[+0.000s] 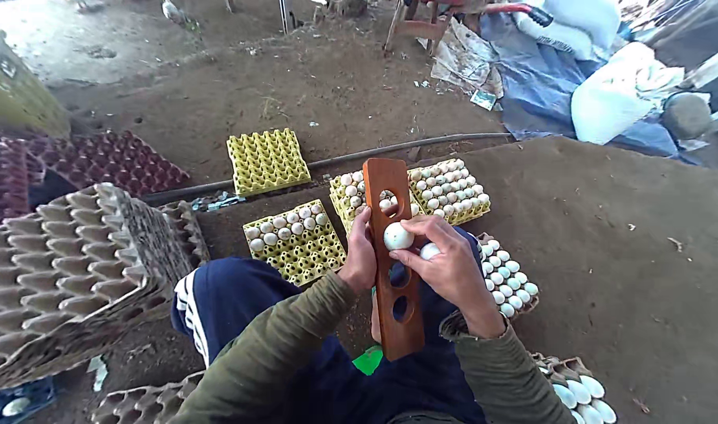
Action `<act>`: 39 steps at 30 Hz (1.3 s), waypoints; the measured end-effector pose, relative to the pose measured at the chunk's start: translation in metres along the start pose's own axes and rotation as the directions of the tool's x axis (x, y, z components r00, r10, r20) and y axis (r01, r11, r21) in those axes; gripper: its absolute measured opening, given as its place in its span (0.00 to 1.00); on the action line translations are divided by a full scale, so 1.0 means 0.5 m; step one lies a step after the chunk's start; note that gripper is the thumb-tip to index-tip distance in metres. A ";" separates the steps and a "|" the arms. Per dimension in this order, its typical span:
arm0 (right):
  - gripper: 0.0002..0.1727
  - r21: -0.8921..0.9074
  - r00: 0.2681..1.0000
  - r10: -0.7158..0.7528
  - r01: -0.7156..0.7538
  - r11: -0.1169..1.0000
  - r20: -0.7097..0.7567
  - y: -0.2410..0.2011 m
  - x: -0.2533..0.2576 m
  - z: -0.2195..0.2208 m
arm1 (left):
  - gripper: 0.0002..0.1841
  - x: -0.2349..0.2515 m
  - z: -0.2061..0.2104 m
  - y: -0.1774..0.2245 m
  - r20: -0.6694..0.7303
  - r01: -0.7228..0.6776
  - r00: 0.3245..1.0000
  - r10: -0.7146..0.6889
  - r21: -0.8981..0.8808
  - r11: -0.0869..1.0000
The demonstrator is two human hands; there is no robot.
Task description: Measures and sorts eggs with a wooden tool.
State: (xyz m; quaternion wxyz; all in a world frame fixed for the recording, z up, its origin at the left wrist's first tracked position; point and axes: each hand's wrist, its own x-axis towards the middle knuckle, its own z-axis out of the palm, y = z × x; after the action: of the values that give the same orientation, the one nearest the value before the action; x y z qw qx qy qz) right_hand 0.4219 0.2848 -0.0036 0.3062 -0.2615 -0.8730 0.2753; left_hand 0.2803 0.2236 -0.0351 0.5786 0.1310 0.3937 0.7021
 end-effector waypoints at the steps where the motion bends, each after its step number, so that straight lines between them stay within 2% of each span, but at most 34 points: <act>1: 0.24 -0.009 1.000 0.009 -0.010 1.000 -0.005 -0.001 -0.001 0.003 | 0.39 0.000 -0.001 0.000 -0.005 -0.007 1.000 0.007 0.004 1.000; 5: 0.30 -0.065 0.997 0.020 -0.025 0.998 -0.075 0.004 -0.016 0.023 | 0.38 0.001 -0.003 -0.001 0.008 -0.039 0.999 0.039 0.061 0.997; 7: 0.29 0.072 0.991 0.048 -0.039 0.997 -0.128 0.013 -0.031 0.025 | 0.39 -0.001 -0.005 -0.002 0.031 -0.052 0.998 0.049 0.106 0.993; 8: 0.28 0.228 0.983 0.116 -0.081 0.970 -0.144 0.014 -0.038 0.019 | 0.39 0.001 -0.007 -0.002 0.047 -0.063 0.997 0.058 0.117 0.991; 9: 0.26 0.428 0.968 0.213 -0.139 0.893 -0.130 0.010 -0.044 0.009 | 0.40 0.004 -0.012 -0.002 0.064 -0.073 0.996 0.066 0.109 0.991; 11: 0.23 0.817 0.937 0.350 -0.211 0.537 0.012 0.010 -0.060 -0.020 | 0.40 0.009 -0.015 -0.004 0.054 -0.080 0.996 0.077 0.071 0.994; 13: 0.26 0.956 0.935 0.315 -0.230 0.183 0.164 0.016 -0.076 -0.044 | 0.41 0.016 -0.015 -0.002 0.078 -0.079 0.994 0.076 0.031 0.996; 15: 0.30 0.977 0.958 0.192 -0.208 -0.057 0.215 0.023 -0.093 -0.056 | 0.44 0.024 -0.015 -0.001 0.119 -0.075 0.990 0.071 0.027 0.997; 18: 0.31 0.948 0.981 0.115 -0.119 -0.295 0.159 0.022 -0.121 -0.070 | 0.45 0.033 -0.012 -0.004 0.109 -0.093 0.990 0.088 0.045 0.995; 20: 0.30 0.926 0.988 0.099 -0.072 -0.369 0.116 0.024 -0.141 -0.083 | 0.44 0.035 -0.008 -0.004 0.092 -0.096 0.992 0.091 0.055 0.994; 22: 0.30 0.917 0.993 0.080 -0.043 -0.397 0.081 0.030 -0.161 -0.098 | 0.44 0.038 -0.009 -0.006 0.104 -0.098 0.990 0.091 0.065 0.993; 24: 0.30 0.923 0.997 0.061 -0.025 -0.383 0.052 0.037 -0.183 -0.116 | 0.44 0.042 -0.011 -0.008 0.125 -0.098 0.988 0.088 0.078 0.992; 26: 0.28 0.961 0.997 0.074 -0.009 -0.278 0.031 0.045 -0.207 -0.138 | 0.44 0.046 -0.011 -0.011 0.127 -0.097 0.988 0.086 0.087 0.991; 28: 0.28 1.000 0.991 0.134 0.009 0.006 -0.010 0.055 -0.231 -0.162 | 0.45 0.048 -0.009 -0.011 0.116 -0.087 0.990 0.076 0.092 0.992; 30: 0.28 0.947 0.988 0.141 0.021 0.321 -0.070 0.066 -0.247 -0.188 | 0.45 0.051 -0.010 -0.011 0.110 -0.085 0.991 0.075 0.090 0.992; 32: 0.30 0.784 0.977 0.158 0.015 0.621 -0.144 0.070 -0.260 -0.211 | 0.45 0.051 -0.009 -0.011 0.101 -0.086 0.992 0.075 0.106 0.991; 34: 0.34 0.507 0.956 0.186 -0.046 0.861 -0.229 0.062 -0.270 -0.231 | 0.44 0.052 -0.010 -0.012 0.105 -0.087 0.992 0.074 0.124 0.989; 36: 0.33 0.207 0.940 0.132 -0.067 0.976 -0.316 0.057 -0.284 -0.244 | 0.45 0.057 -0.016 -0.015 0.142 -0.095 0.987 0.075 0.141 0.986; 39: 0.28 -0.035 0.934 0.047 -0.064 0.997 -0.353 0.048 -0.309 -0.263 | 0.46 0.061 -0.022 -0.018 0.164 -0.111 0.983 0.084 0.158 0.981</act>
State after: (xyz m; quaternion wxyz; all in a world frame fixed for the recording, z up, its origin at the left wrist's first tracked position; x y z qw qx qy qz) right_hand 0.6226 0.2476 0.0074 0.4436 -0.3380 -0.8024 0.2123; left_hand 0.2707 0.2474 -0.0569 0.5596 0.2527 0.3974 0.6820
